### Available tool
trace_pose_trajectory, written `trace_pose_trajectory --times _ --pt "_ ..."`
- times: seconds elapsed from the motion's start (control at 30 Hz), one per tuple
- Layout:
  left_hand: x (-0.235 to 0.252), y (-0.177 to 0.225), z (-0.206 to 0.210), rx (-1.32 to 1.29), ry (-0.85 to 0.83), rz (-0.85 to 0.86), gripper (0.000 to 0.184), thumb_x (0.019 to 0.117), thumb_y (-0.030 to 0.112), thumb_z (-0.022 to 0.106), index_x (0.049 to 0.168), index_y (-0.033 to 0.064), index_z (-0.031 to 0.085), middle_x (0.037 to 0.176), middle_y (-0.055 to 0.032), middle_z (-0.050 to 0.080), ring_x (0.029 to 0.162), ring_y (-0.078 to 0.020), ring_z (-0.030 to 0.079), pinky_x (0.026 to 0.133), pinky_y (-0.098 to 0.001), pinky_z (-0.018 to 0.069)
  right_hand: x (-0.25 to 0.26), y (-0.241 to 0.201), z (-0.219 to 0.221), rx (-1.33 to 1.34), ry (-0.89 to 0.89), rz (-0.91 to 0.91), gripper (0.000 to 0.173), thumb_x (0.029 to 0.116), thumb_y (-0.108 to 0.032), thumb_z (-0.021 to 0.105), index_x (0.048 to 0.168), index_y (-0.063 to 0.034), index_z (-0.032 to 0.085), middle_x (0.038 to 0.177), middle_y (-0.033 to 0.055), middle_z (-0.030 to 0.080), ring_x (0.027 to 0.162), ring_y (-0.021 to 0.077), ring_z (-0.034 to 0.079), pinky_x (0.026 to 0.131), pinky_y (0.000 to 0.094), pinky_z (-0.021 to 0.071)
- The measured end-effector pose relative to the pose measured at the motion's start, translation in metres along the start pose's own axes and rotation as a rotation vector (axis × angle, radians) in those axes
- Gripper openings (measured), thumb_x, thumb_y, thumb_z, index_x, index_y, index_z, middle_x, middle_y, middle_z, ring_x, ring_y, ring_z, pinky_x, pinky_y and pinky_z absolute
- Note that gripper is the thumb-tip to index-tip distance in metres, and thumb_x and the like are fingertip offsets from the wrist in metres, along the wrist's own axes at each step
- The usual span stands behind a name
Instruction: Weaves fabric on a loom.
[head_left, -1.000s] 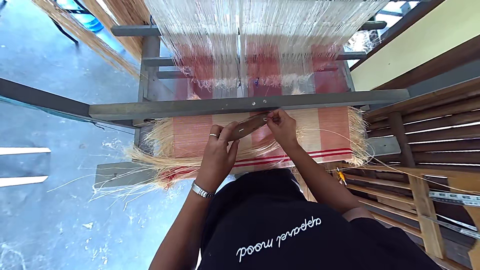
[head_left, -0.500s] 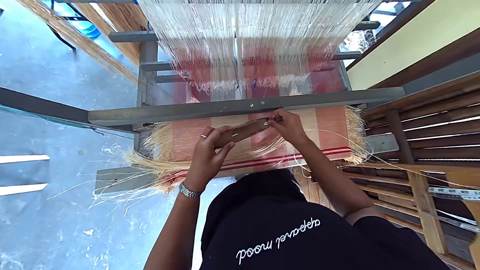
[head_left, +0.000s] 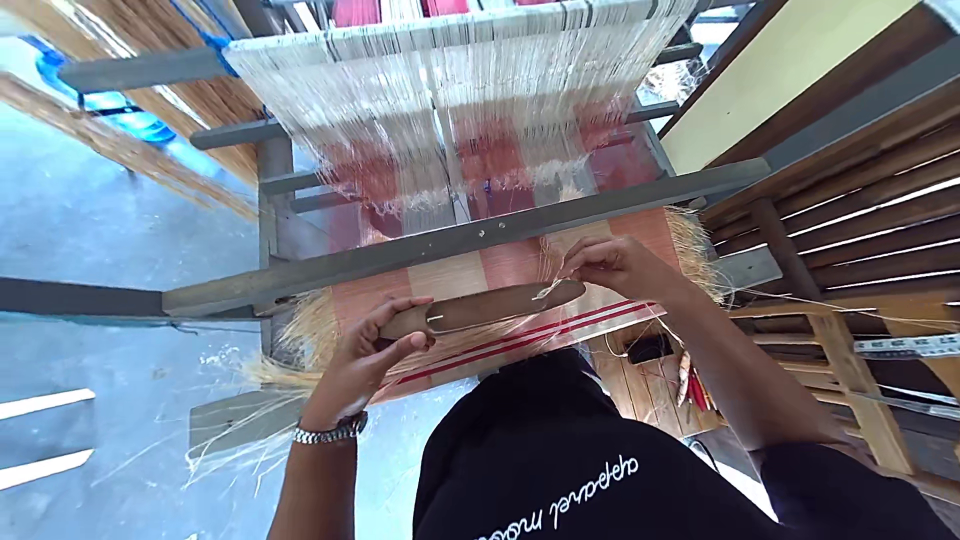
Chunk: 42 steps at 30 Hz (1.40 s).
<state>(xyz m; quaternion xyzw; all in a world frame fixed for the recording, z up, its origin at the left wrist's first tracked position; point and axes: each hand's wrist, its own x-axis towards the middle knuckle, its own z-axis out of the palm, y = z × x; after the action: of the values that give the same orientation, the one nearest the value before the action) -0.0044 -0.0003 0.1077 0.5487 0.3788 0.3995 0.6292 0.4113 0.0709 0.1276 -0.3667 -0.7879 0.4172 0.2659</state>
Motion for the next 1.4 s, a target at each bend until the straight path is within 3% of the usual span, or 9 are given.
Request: trace_pose_trajectory --times 0.1,0.33,0.47,0.67,0.8,0.9,1.03,1.2,1.4 --pt "0.005 -0.020 0.018 -0.161 0.080 -0.043 0.052 0.0922 0.021 0.077 0.138 0.0030 0.059 0.119 -0.0126 0.071 0.094 -0.0208 0.073 0.087 -0.0352 0.0622 -0.012 0.012 0.012 0.457 0.117 0.178 0.017 0.0945 0.004 0.063 0.106 0.0008 0.076 0.101 0.0064 0.075 0.090 0.0096 0.070 0.086 0.0285 0.0596" --pt "0.014 -0.067 0.081 -0.042 0.268 0.048 0.051 0.0923 0.017 0.076 0.136 -0.0033 0.058 0.124 -0.0166 0.065 0.096 -0.0269 0.072 0.085 -0.0399 0.0641 -0.039 0.017 0.068 1.204 0.814 0.624 0.019 0.1003 0.008 0.051 0.113 0.0032 0.064 0.098 0.0101 0.072 0.084 0.0135 0.070 0.084 0.0274 0.0597" --pt "0.020 -0.072 0.097 0.024 0.286 0.125 0.051 0.0905 0.020 0.078 0.135 0.0002 0.061 0.123 -0.0124 0.062 0.098 -0.0215 0.069 0.083 -0.0330 0.0638 -0.050 0.004 0.071 1.234 0.956 0.512 0.019 0.1004 0.006 0.048 0.108 0.0035 0.065 0.094 0.0108 0.071 0.083 0.0149 0.069 0.085 0.0294 0.0593" --pt "0.034 -0.069 0.111 0.075 0.267 0.197 0.051 0.0902 0.014 0.077 0.135 -0.0006 0.059 0.128 -0.0123 0.060 0.108 -0.0210 0.067 0.088 -0.0321 0.0629 -0.053 -0.013 0.069 1.141 0.986 0.440 0.022 0.1074 -0.007 0.049 0.125 0.0056 0.054 0.108 0.0165 0.069 0.097 0.0241 0.071 0.093 0.0429 0.0599" --pt "0.044 -0.069 0.062 0.029 0.493 0.056 0.060 0.0982 0.018 0.065 0.147 0.0003 0.034 0.124 -0.0060 0.060 0.099 -0.0148 0.068 0.086 -0.0375 0.0611 -0.094 0.015 0.023 0.931 1.197 0.540 0.021 0.1074 -0.008 0.048 0.125 0.0023 0.053 0.099 0.0108 0.069 0.086 0.0198 0.071 0.083 0.0388 0.0628" --pt "0.056 -0.060 -0.006 -0.123 0.874 -0.092 0.037 0.1073 0.027 0.050 0.135 0.0070 0.038 0.104 -0.0004 0.057 0.085 -0.0106 0.064 0.077 -0.0338 0.0577 -0.154 0.036 -0.042 0.770 1.499 0.507 0.025 0.1083 -0.012 0.048 0.130 0.0006 0.050 0.100 0.0089 0.068 0.085 0.0179 0.071 0.081 0.0366 0.0634" --pt "0.093 -0.053 -0.050 -0.147 0.964 -0.090 0.020 0.1069 0.017 0.050 0.125 0.0094 0.045 0.090 0.0020 0.059 0.072 -0.0068 0.062 0.064 -0.0270 0.0555 -0.199 0.056 -0.101 0.619 1.832 0.454 0.022 0.1097 -0.013 0.046 0.127 -0.0009 0.048 0.099 0.0076 0.065 0.083 0.0169 0.071 0.078 0.0352 0.0636" --pt "0.162 -0.030 -0.085 0.011 0.936 -0.119 0.043 0.1077 0.028 0.051 0.142 0.0072 0.038 0.107 -0.0035 0.058 0.083 -0.0088 0.061 0.071 -0.0300 0.0532 -0.161 0.115 -0.141 0.642 1.906 0.442 0.025 0.1100 -0.015 0.045 0.131 -0.0007 0.048 0.102 0.0100 0.062 0.082 0.0172 0.069 0.077 0.0346 0.0618" --pt "0.213 -0.021 -0.128 0.118 0.967 -0.162 0.050 0.1041 0.039 0.057 0.144 0.0132 0.040 0.108 -0.0031 0.059 0.082 -0.0093 0.058 0.068 -0.0293 0.0498 -0.081 0.197 -0.187 0.656 1.848 0.361 0.024 0.1085 -0.014 0.048 0.128 -0.0001 0.051 0.099 0.0097 0.065 0.079 0.0169 0.069 0.075 0.0353 0.0620"
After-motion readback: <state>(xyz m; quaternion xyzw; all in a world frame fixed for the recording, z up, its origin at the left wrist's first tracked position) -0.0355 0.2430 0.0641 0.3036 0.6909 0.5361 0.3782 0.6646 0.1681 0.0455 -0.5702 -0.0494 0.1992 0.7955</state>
